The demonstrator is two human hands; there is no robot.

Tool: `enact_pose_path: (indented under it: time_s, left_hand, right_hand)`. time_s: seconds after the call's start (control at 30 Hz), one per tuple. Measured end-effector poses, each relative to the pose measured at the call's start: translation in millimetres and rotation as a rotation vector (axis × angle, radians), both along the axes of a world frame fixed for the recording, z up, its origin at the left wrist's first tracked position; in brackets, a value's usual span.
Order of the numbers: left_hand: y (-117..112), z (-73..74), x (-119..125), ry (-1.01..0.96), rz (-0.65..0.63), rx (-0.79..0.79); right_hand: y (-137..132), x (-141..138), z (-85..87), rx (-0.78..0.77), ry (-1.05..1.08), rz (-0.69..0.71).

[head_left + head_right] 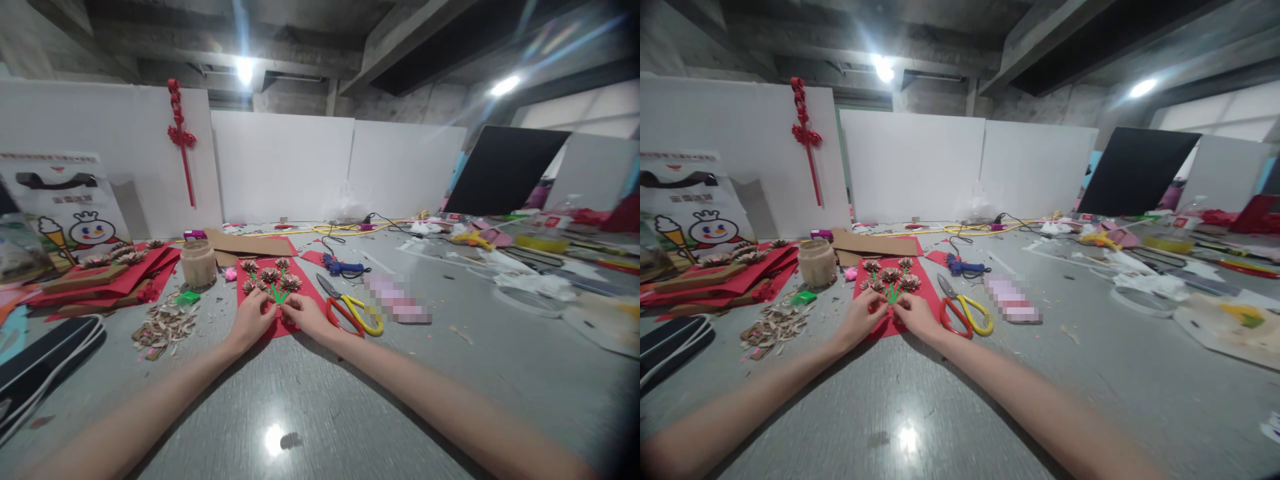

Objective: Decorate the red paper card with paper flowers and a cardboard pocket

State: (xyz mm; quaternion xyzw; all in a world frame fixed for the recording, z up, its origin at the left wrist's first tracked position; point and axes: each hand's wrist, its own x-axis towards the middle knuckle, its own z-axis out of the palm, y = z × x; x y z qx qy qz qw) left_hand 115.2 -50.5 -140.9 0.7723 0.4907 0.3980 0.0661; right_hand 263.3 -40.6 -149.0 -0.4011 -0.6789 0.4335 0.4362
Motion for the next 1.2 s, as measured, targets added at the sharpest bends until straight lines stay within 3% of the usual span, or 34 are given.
enact_pose_path:
  time_s: [0.1,0.4,0.73,0.97,1.2]
  left_hand:
    - [-1.5,0.6,1.3,0.052,-0.053,-0.029]
    - [-1.5,-3.0,1.3,0.111,-0.034,-0.015]
    - [-1.2,-2.4,1.0,0.079,0.095,-0.006]
    - [-3.2,-0.8,3.4,0.136,-0.034,-0.025]
    - [-3.4,-2.1,3.1,0.195,-0.008,-0.043]
  right_hand:
    - [0.2,-0.4,-0.7,-0.025,0.015,0.045]
    - [2.0,-0.5,-1.7,-0.007,-0.013,0.049]
    - [1.0,-0.1,-1.4,0.003,-0.005,-0.039]
    - [2.9,-0.4,-3.5,0.000,0.021,0.046]
    - [2.8,-0.9,-3.1,-0.013,0.026,0.060]
